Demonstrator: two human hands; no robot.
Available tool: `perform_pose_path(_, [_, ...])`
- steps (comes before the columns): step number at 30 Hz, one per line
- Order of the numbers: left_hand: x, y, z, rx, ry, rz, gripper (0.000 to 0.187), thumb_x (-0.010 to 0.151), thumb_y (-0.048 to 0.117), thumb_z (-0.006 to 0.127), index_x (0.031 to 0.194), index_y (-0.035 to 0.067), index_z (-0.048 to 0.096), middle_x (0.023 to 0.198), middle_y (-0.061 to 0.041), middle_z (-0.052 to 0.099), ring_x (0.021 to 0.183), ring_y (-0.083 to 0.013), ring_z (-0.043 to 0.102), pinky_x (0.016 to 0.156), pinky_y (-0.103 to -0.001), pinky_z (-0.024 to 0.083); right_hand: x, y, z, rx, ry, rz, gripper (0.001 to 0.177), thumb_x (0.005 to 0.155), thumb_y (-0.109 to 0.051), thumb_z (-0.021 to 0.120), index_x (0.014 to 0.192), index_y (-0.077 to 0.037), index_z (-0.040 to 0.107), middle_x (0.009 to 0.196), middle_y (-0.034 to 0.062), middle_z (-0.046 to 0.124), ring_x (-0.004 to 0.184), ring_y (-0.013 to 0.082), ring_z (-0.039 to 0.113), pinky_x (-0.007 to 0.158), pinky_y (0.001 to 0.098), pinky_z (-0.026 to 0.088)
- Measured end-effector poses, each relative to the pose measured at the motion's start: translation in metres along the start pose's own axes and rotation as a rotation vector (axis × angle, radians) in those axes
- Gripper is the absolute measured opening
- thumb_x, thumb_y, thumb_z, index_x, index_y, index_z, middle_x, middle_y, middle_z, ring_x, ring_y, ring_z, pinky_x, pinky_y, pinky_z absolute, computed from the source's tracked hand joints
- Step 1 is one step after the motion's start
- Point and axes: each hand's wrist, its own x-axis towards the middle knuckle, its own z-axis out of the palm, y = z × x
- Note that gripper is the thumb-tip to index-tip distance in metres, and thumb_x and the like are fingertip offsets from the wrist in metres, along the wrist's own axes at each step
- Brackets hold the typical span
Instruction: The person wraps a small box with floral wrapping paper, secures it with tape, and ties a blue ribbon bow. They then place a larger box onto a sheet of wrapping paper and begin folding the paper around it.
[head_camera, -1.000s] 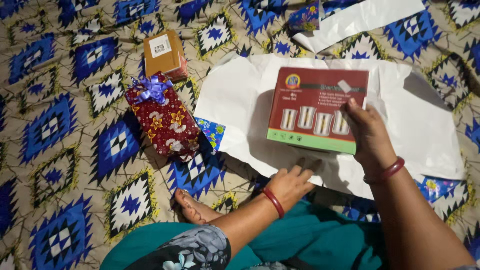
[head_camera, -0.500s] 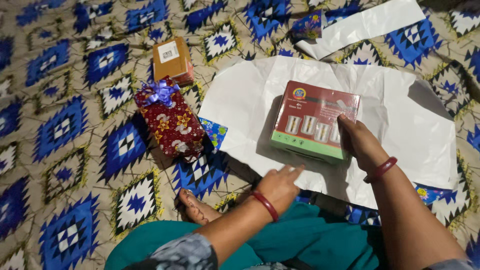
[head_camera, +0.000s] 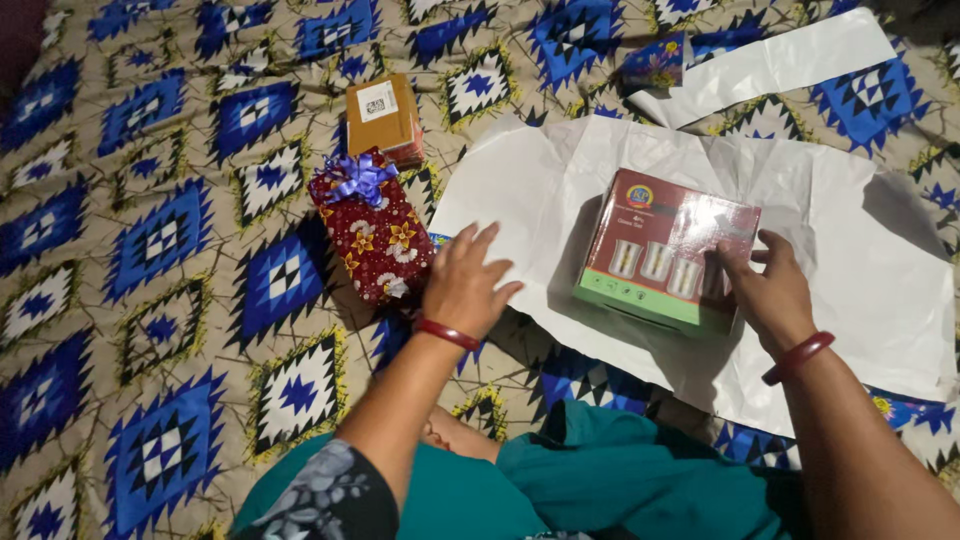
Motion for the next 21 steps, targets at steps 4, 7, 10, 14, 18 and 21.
perform_pose_path(4, [0.001, 0.013, 0.011, 0.061, -0.223, -0.077, 0.055, 0.084, 0.059, 0.067, 0.094, 0.006, 0.081, 0.163, -0.019, 0.033, 0.153, -0.0377, 0.018, 0.123, -0.06, 0.007, 0.001, -0.002, 0.006, 0.132, -0.106, 0.133, 0.077, 0.093, -0.04, 0.072, 0.15, 0.002, 0.043, 0.123, 0.0206, 0.065, 0.095, 0.0258, 0.068, 0.077, 0.0371, 0.055])
perform_pose_path(7, [-0.002, 0.011, 0.01, 0.222, -0.235, -0.223, 0.075, 0.081, 0.071, 0.064, 0.1, 0.001, 0.079, 0.162, -0.028, 0.026, 0.153, -0.0409, 0.012, 0.121, -0.062, 0.001, 0.002, -0.002, 0.008, 0.241, -0.178, 0.173, 0.065, 0.096, -0.036, 0.07, 0.145, 0.001, 0.049, 0.113, 0.016, 0.068, 0.09, 0.0215, 0.066, 0.075, 0.0351, 0.054])
perform_pose_path(10, [-0.002, 0.009, 0.009, 0.286, -0.256, -0.345, 0.081, 0.08, 0.074, 0.063, 0.111, -0.001, 0.075, 0.161, -0.034, 0.022, 0.153, -0.0446, 0.01, 0.119, -0.064, -0.001, 0.003, -0.002, 0.007, 0.28, -0.204, 0.159, 0.057, 0.098, -0.033, 0.068, 0.141, 0.0, 0.052, 0.108, 0.0129, 0.067, 0.086, 0.0198, 0.064, 0.072, 0.0349, 0.052])
perform_pose_path(14, [0.001, 0.011, 0.008, 0.373, -0.227, -0.363, 0.101, 0.074, 0.074, 0.066, 0.136, -0.005, 0.058, 0.158, -0.034, 0.023, 0.15, -0.044, 0.012, 0.118, -0.063, 0.002, 0.003, -0.002, 0.007, 0.302, -0.237, 0.108, 0.051, 0.098, -0.033, 0.066, 0.136, 0.001, 0.057, 0.109, 0.0097, 0.069, 0.091, 0.0171, 0.064, 0.076, 0.032, 0.052])
perform_pose_path(18, [0.001, 0.017, 0.006, 0.386, -0.24, -0.391, 0.105, 0.073, 0.067, 0.074, 0.142, -0.009, 0.048, 0.157, -0.028, 0.029, 0.145, -0.0407, 0.023, 0.117, -0.055, 0.018, 0.002, 0.001, 0.007, 0.239, -0.224, 0.107, 0.052, 0.101, -0.033, 0.067, 0.138, 0.003, 0.059, 0.114, 0.0146, 0.069, 0.099, 0.0203, 0.063, 0.084, 0.0319, 0.051])
perform_pose_path(21, [0.001, 0.018, 0.002, 0.364, -0.228, -0.396, 0.097, 0.072, 0.056, 0.081, 0.137, -0.01, 0.053, 0.143, -0.021, 0.044, 0.131, -0.0355, 0.04, 0.107, -0.046, 0.037, 0.001, 0.001, 0.008, 0.316, -0.218, 0.124, 0.063, 0.096, -0.033, 0.07, 0.144, 0.0, 0.048, 0.126, 0.012, 0.067, 0.112, 0.019, 0.064, 0.091, 0.0322, 0.052])
